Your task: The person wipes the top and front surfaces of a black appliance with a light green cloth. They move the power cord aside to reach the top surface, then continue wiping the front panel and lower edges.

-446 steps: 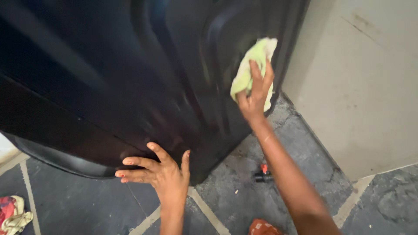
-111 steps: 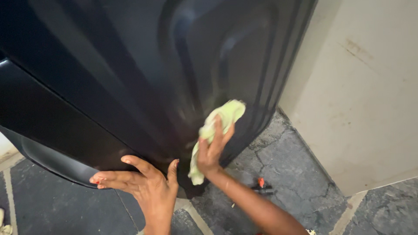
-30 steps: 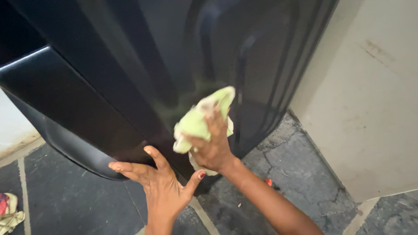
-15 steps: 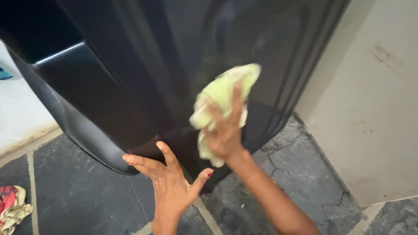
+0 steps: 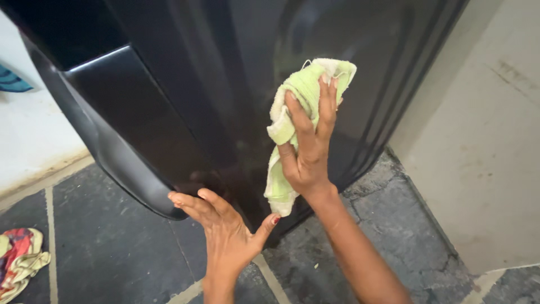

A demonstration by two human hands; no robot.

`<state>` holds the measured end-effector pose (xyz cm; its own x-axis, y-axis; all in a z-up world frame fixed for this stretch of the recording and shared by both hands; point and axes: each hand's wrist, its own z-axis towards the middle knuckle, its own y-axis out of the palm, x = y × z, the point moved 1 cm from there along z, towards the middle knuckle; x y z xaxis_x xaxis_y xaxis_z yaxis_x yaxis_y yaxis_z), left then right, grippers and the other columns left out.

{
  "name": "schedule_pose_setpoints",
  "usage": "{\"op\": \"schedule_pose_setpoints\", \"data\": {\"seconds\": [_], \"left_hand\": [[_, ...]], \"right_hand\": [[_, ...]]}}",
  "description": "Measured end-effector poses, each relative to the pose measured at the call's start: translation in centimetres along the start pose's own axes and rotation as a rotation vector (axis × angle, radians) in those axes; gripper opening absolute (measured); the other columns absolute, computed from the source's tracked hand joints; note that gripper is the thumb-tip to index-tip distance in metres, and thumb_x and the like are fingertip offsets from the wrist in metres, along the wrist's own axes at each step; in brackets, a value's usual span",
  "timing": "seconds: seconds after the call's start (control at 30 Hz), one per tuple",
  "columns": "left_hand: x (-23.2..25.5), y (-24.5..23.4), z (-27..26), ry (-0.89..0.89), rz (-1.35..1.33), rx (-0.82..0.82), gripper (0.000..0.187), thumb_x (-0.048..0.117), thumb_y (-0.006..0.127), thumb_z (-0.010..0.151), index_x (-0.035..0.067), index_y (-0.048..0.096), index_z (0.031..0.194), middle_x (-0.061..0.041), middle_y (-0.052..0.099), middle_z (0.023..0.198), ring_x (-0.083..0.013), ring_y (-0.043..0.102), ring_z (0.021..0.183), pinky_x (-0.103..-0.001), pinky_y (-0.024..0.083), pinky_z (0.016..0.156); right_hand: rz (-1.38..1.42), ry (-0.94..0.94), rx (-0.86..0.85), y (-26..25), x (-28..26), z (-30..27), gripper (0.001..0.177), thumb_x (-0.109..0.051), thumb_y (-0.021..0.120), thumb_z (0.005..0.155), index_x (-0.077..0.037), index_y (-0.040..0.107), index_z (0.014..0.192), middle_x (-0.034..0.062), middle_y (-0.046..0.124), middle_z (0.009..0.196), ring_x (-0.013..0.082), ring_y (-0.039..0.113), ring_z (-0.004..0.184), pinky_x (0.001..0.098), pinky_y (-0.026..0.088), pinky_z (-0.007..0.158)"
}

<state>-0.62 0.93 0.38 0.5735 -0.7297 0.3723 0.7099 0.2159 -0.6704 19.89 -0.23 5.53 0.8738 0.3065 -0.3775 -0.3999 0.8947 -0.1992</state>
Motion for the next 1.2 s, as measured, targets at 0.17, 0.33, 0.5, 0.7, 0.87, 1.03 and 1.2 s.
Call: {"op": "schedule_pose_setpoints", "data": {"seconds": [0.17, 0.33, 0.5, 0.7, 0.87, 1.03, 1.2], "left_hand": [[-0.6, -0.4, -0.4, -0.004, -0.033, 0.024, 0.139, 0.075, 0.065, 0.081, 0.013, -0.033, 0.155, -0.034, -0.042, 0.153, -0.0575, -0.035, 0.145, -0.075, -0.014, 0.119], [-0.9, -0.3, -0.5, 0.029, -0.033, 0.054, 0.139, 0.073, 0.067, 0.082, 0.012, -0.033, 0.156, -0.031, -0.040, 0.156, -0.0555, -0.033, 0.148, -0.072, -0.014, 0.121], [-0.7, -0.3, -0.4, 0.048, -0.048, 0.083, 0.143, 0.071, 0.071, 0.081, 0.011, -0.036, 0.155, -0.030, -0.038, 0.157, -0.0551, -0.031, 0.150, -0.071, -0.014, 0.123], [-1.5, 0.6, -1.1, 0.016, -0.154, 0.109, 0.144, 0.070, 0.071, 0.079, 0.013, -0.039, 0.153, -0.025, -0.037, 0.162, -0.0497, -0.030, 0.154, -0.066, -0.013, 0.127], [-2.1, 1.0, -1.3, 0.060, -0.325, 0.170, 0.137, 0.071, 0.062, 0.084, 0.016, -0.041, 0.154, -0.017, -0.035, 0.169, -0.0408, -0.030, 0.161, -0.062, -0.010, 0.136], [-2.5, 1.2, -1.5, 0.095, -0.435, 0.194, 0.128, 0.074, 0.056, 0.089, 0.023, -0.040, 0.155, -0.015, -0.038, 0.169, -0.0371, -0.028, 0.160, -0.060, -0.007, 0.135], [-2.2, 0.7, -0.9, 0.067, -0.460, 0.225, 0.122, 0.081, 0.048, 0.089, 0.027, -0.038, 0.157, -0.019, -0.035, 0.172, -0.0366, -0.027, 0.161, -0.058, -0.008, 0.134]], "right_hand": [[0.004, -0.066, -0.022, 0.6, -1.3, 0.0, 0.056, -0.020, 0.066, 0.104, -0.014, 0.050, 0.158, 0.0215, 0.013, 0.174, 0.0449, 0.009, 0.161, 0.0579, 0.015, 0.134], [-0.034, -0.230, -0.128, 2.0, -2.8, -3.4, 0.048, -0.017, 0.071, 0.091, -0.021, 0.066, 0.139, 0.0164, 0.024, 0.167, 0.0463, 0.017, 0.160, 0.0620, 0.019, 0.133], [-0.028, -0.313, -0.129, 1.4, -4.7, -1.7, 0.043, -0.013, 0.074, 0.094, -0.029, 0.072, 0.134, 0.0065, 0.032, 0.167, 0.0371, 0.019, 0.162, 0.0584, 0.020, 0.133], [0.038, -0.218, -0.149, 0.8, -8.1, 4.3, 0.047, -0.005, 0.070, 0.095, -0.025, 0.072, 0.137, 0.0116, 0.036, 0.162, 0.0368, 0.020, 0.156, 0.0562, 0.014, 0.133], [0.079, -0.310, -0.117, 2.0, -9.1, 4.6, 0.028, -0.015, 0.072, 0.093, -0.028, 0.081, 0.117, 0.0033, 0.048, 0.154, 0.0313, 0.025, 0.154, 0.0548, 0.005, 0.132], [0.242, -0.436, -0.131, 4.1, -6.7, -0.4, 0.006, -0.029, 0.079, 0.096, -0.025, 0.078, 0.091, -0.0065, 0.055, 0.150, 0.0262, 0.038, 0.151, 0.0538, 0.012, 0.135], [0.172, -0.567, -0.234, 4.3, -2.8, -6.1, 0.013, -0.033, 0.080, 0.092, -0.023, 0.082, 0.099, -0.0069, 0.057, 0.146, 0.0241, 0.045, 0.142, 0.0517, 0.014, 0.132]]}}
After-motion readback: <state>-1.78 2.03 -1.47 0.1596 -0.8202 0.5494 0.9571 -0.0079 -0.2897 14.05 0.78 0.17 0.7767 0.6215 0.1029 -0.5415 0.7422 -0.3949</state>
